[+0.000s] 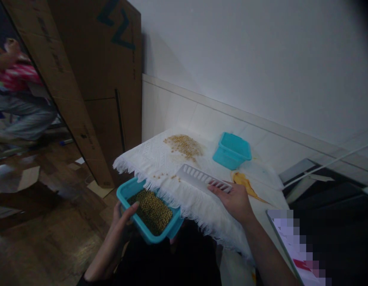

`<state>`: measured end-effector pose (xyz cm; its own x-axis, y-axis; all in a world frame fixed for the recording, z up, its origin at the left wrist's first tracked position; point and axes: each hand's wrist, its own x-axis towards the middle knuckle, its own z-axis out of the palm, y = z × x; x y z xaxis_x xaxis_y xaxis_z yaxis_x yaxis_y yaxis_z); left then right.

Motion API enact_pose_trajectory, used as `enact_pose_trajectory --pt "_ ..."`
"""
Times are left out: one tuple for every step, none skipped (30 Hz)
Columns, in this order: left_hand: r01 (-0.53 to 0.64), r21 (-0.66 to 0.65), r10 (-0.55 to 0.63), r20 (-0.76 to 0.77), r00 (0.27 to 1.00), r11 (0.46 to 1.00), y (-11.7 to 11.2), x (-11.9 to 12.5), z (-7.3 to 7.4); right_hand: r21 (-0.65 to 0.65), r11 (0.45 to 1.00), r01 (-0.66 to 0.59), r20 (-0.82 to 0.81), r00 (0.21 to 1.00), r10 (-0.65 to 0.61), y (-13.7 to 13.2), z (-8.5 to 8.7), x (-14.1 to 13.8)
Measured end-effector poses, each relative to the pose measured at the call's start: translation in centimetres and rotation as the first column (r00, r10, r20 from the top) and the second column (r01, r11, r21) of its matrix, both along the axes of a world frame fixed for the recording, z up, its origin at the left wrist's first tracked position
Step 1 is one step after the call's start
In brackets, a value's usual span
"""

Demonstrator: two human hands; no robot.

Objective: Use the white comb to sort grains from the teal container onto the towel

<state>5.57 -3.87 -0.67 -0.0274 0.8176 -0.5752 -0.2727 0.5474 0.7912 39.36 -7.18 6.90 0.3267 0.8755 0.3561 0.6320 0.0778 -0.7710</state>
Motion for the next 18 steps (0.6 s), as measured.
enact_pose_trajectory --pt "0.002 0.012 -0.002 -0.002 1.0 1.0 0.0 0.0 0.0 0.001 1.0 0.0 -0.001 1.0 0.0 -0.2 -0.1 0.0" --pt "0.003 0.02 -0.003 -0.003 1.0 1.0 -0.1 0.0 0.1 0.003 1.0 -0.003 -0.004 1.0 0.003 -0.3 -0.2 0.1" --pt "0.003 0.019 -0.003 -0.004 1.0 1.0 -0.1 0.1 0.1 0.005 1.0 -0.009 -0.007 1.0 0.009 -0.5 -0.3 0.1" --pt "0.003 0.013 -0.003 -0.006 1.0 1.0 -0.2 0.1 0.2 0.007 1.0 -0.013 -0.009 1.0 0.014 -0.7 -0.4 0.1" --pt "0.003 0.009 -0.003 -0.008 1.0 1.0 -0.3 0.1 0.3 0.008 1.0 -0.016 -0.009 1.0 0.016 -0.9 -0.4 0.0" --pt "0.003 0.01 -0.003 -0.01 1.0 1.0 -0.3 0.1 0.3 0.007 1.0 -0.017 -0.006 1.0 0.017 -1.0 -0.4 -0.1" --pt "0.009 0.018 -0.009 -0.011 1.0 1.0 -0.4 0.1 0.4 0.007 1.0 -0.017 -0.003 1.0 0.017 -1.2 -0.4 -0.2" --pt "0.02 0.027 -0.02 -0.011 1.0 0.999 -0.5 0.1 0.5 0.01 1.0 -0.018 -0.004 1.0 0.018 -1.3 -0.2 -0.4" --pt "0.031 0.034 -0.031 -0.013 0.999 0.999 -0.5 0.1 0.6 0.01 1.0 -0.026 -0.008 1.0 0.026 -1.5 -0.1 -0.6" --pt "0.039 0.037 -0.039 -0.017 0.999 0.999 -0.6 0.1 0.7 0.004 0.999 -0.047 -0.016 0.999 0.047 -1.7 0.2 -0.9" --pt "0.043 0.037 -0.042 -0.02 0.999 0.998 -0.7 0.1 0.8 -0.003 0.997 -0.074 -0.024 0.997 0.074 -1.9 0.5 -1.3" --pt "0.043 0.035 -0.042 -0.02 0.999 0.998 -0.7 0.1 0.9 -0.005 0.994 -0.105 -0.031 0.994 0.104 -2.1 0.7 -1.7" --pt "0.041 0.034 -0.04 -0.016 0.999 0.999 -0.7 0.1 1.0 -0.005 0.991 -0.135 -0.037 0.99 0.135 -2.4 1.0 -2.1" --pt "0.039 0.032 -0.039 -0.012 0.999 0.999 -0.8 0.1 1.1 -0.002 0.987 -0.161 -0.041 0.986 0.16 -2.6 1.2 -2.5" --pt "0.041 0.032 -0.04 -0.006 0.999 0.999 -0.8 0.1 1.1 0.005 0.984 -0.177 -0.044 0.983 0.177 -2.8 1.3 -2.8" --pt "0.043 0.034 -0.043 0.0 0.999 0.998 -0.7 0.1 1.1 0.015 0.984 -0.176 -0.048 0.983 0.177 -2.9 1.4 -3.1" --pt "0.046 0.039 -0.047 0.005 0.999 0.998 -0.7 0.0 1.0 0.025 0.987 -0.159 -0.05 0.986 0.16 -2.9 1.4 -3.2" --pt "0.049 0.041 -0.049 0.002 0.999 0.998 -0.7 0.0 0.9 0.033 0.991 -0.13 -0.049 0.99 0.132 -2.8 1.3 -3.3"
